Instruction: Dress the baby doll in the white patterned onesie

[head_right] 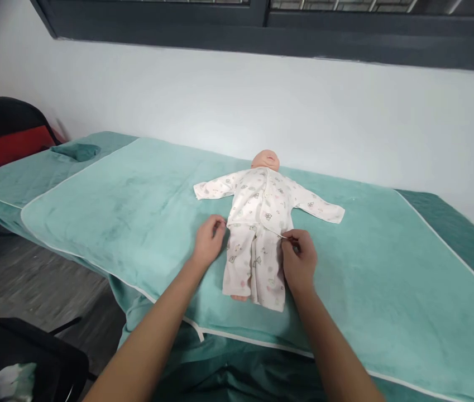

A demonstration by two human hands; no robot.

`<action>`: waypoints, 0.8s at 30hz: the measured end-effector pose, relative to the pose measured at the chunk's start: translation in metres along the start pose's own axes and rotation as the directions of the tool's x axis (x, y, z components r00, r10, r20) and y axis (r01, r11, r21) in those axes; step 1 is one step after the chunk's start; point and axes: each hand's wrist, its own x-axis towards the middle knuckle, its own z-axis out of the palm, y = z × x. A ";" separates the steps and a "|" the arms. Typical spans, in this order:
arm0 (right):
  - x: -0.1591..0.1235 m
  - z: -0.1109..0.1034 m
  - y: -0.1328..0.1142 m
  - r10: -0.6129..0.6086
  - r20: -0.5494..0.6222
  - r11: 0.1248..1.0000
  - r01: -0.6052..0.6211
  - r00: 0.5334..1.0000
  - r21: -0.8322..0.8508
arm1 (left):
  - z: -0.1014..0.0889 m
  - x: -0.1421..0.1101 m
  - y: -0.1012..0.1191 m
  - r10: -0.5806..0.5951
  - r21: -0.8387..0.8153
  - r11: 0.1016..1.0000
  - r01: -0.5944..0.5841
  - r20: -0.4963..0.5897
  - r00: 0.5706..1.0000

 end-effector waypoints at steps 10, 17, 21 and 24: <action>0.117 -0.071 0.093 0.146 -0.180 0.823 -0.220 0.973 -0.524 | -0.010 0.056 -0.017 -0.222 0.345 0.890 0.300 -0.247 0.943; 0.153 -0.087 0.121 0.203 -0.074 0.821 -0.211 0.976 -0.530 | -0.022 0.101 -0.043 -0.263 0.512 0.797 0.320 -0.184 0.947; 0.166 -0.089 0.132 0.170 -0.134 0.863 -0.213 0.976 -0.458 | -0.032 0.118 -0.055 -0.205 0.512 0.818 0.260 -0.163 0.965; 0.173 -0.091 0.140 0.139 -0.214 0.882 -0.218 0.967 -0.417 | -0.041 0.126 -0.063 -0.221 0.495 0.808 0.320 -0.248 0.943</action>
